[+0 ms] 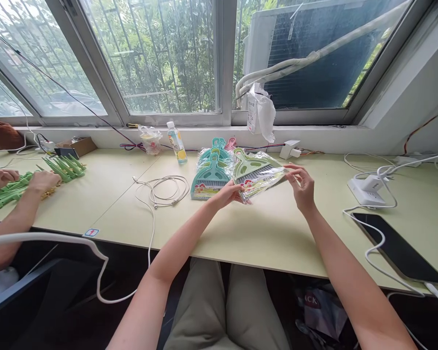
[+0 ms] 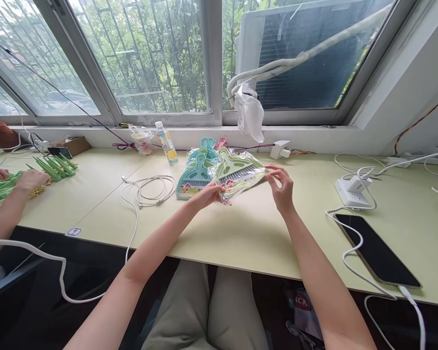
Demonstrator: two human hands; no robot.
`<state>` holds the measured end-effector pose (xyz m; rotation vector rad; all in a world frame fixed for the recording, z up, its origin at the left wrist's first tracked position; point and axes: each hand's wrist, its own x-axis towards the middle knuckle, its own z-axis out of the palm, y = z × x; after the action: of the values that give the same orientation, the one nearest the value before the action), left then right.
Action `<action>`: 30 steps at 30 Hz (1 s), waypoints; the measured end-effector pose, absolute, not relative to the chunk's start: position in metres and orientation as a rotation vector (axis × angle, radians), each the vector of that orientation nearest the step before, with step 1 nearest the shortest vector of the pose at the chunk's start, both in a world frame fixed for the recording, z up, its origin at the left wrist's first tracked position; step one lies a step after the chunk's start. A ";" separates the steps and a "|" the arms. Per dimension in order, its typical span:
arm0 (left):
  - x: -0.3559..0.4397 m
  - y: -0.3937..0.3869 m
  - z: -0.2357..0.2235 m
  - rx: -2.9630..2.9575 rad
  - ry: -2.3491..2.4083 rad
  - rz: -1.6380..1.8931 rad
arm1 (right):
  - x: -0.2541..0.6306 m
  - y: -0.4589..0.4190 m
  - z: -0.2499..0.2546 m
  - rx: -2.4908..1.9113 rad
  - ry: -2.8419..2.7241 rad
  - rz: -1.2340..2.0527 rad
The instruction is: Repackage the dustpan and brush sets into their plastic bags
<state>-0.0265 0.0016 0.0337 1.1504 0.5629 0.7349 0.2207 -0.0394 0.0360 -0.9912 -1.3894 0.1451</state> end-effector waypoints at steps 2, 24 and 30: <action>-0.025 0.002 0.031 1.161 0.541 0.704 | 0.219 -0.041 0.036 -0.966 -1.397 0.102; -0.027 -0.010 0.039 1.294 0.487 0.635 | 0.218 -0.035 0.027 -1.155 -1.375 -0.180; -0.028 -0.012 0.041 1.333 0.478 0.647 | 0.211 -0.031 0.023 -1.098 -1.264 -0.064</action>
<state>-0.0277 -0.0121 0.0411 1.3328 0.4778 0.6469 0.2109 -0.0314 0.0229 -1.0981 -1.2636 -0.0643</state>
